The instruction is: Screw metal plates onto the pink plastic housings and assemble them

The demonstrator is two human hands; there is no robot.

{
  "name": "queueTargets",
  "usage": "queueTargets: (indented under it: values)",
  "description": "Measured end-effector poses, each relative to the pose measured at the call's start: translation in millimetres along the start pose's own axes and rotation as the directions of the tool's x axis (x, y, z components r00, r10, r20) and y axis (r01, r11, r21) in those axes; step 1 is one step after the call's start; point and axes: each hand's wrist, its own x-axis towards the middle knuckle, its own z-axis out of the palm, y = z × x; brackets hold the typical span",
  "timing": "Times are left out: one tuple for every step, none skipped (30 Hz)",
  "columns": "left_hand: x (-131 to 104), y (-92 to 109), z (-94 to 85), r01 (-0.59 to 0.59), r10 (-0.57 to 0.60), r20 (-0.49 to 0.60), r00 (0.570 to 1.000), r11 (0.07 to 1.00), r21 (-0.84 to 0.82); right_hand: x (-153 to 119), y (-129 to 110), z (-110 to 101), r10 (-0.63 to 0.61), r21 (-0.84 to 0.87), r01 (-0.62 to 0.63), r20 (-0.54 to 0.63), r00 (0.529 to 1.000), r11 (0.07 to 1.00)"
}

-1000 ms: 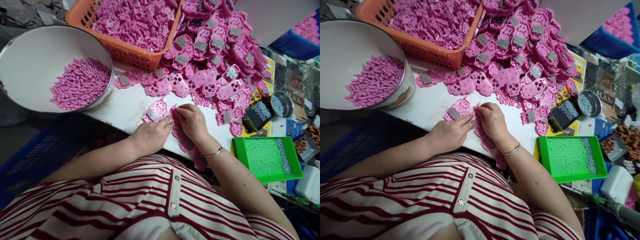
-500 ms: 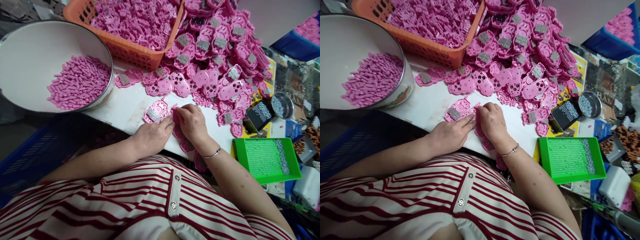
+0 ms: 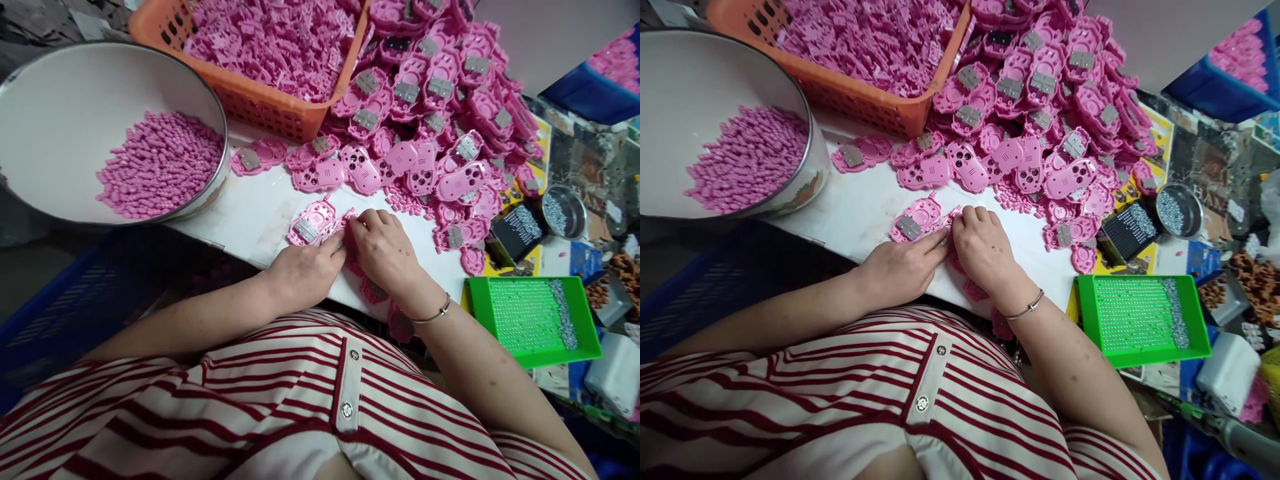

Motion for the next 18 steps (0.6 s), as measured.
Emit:
queueTargets:
  values:
    - [0, 0, -0.5, 0.002, -0.002, 0.001, 1.000, 1.000, -0.001, -2, 0, 1, -0.011, -0.017, 0.011, -0.016, 1.000, 1.000]
    - [1, 1, -1.0, 0.004, -0.004, 0.003, 1.000, 1.000, 0.000, -3, 0, 2, -0.023, -0.030, 0.022, -0.030, 0.999, 0.999]
    - [1, 1, -1.3, 0.008, -0.008, 0.007, 1.000, 1.000, 0.002, -3, 0, 3, -0.029, -0.030, 0.028, -0.037, 0.999, 0.999]
    - [1, 1, -1.4, 0.011, -0.011, 0.012, 1.000, 1.000, 0.003, -3, 0, 5, -0.021, -0.010, 0.020, -0.038, 0.999, 1.000]
    - [1, 1, -1.2, 0.015, -0.015, 0.014, 1.000, 1.000, 0.004, -2, 1, 6, 0.003, 0.029, -0.002, -0.035, 0.999, 1.000]
    - [1, 1, -0.8, 0.017, -0.018, 0.013, 1.000, 1.000, 0.005, 0, 3, 8, 0.037, 0.076, -0.035, -0.030, 0.999, 0.997]
    - [1, 1, -0.2, 0.019, -0.019, 0.008, 1.000, 1.000, 0.006, 1, 4, 10, 0.071, 0.122, -0.067, -0.027, 0.997, 0.990]
    - [1, 1, 0.5, 0.019, -0.019, 0.001, 1.000, 1.000, 0.008, 3, 6, 12, 0.096, 0.159, -0.090, -0.031, 0.995, 0.983]
    - [0, 1, 1.3, 0.019, -0.019, -0.007, 1.000, 1.000, 0.010, 4, 8, 13, 0.108, 0.186, -0.099, -0.040, 0.993, 0.978]
    - [0, 1, 1.9, 0.018, -0.018, -0.013, 1.000, 1.000, 0.013, 4, 9, 15, 0.111, 0.203, -0.098, -0.053, 0.992, 0.974]
    - [0, 1, 2.4, 0.017, -0.017, -0.016, 1.000, 1.000, 0.016, 3, 10, 16, 0.107, 0.214, -0.091, -0.065, 0.992, 0.973]
    - [0, 1, 2.8, 0.017, -0.017, -0.015, 1.000, 1.000, 0.018, 2, 10, 16, 0.100, 0.223, -0.081, -0.075, 0.992, 0.971]
    - [0, 1, 2.9, 0.018, -0.018, -0.012, 1.000, 1.000, 0.020, 1, 10, 17, 0.092, 0.230, -0.071, -0.082, 0.992, 0.971]
    - [0, 1, 2.9, 0.018, -0.018, -0.007, 1.000, 1.000, 0.022, -1, 10, 17, 0.085, 0.233, -0.063, -0.085, 0.993, 0.970]
    - [0, 1, 2.7, 0.017, -0.017, -0.002, 1.000, 1.000, 0.023, -3, 10, 17, 0.077, 0.233, -0.055, -0.087, 0.993, 0.971]
    - [0, 1, 2.5, 0.016, -0.016, 0.002, 1.000, 1.000, 0.024, -4, 10, 17, 0.069, 0.229, -0.047, -0.088, 0.994, 0.972]
    - [0, 1, 2.2, 0.016, -0.016, 0.005, 1.000, 1.000, 0.024, -5, 9, 17, 0.061, 0.222, -0.039, -0.091, 0.994, 0.974]
    - [0, 1, 1.8, 0.017, -0.017, 0.007, 1.000, 1.000, 0.022, -6, 9, 18, 0.054, 0.215, -0.033, -0.095, 0.994, 0.976]
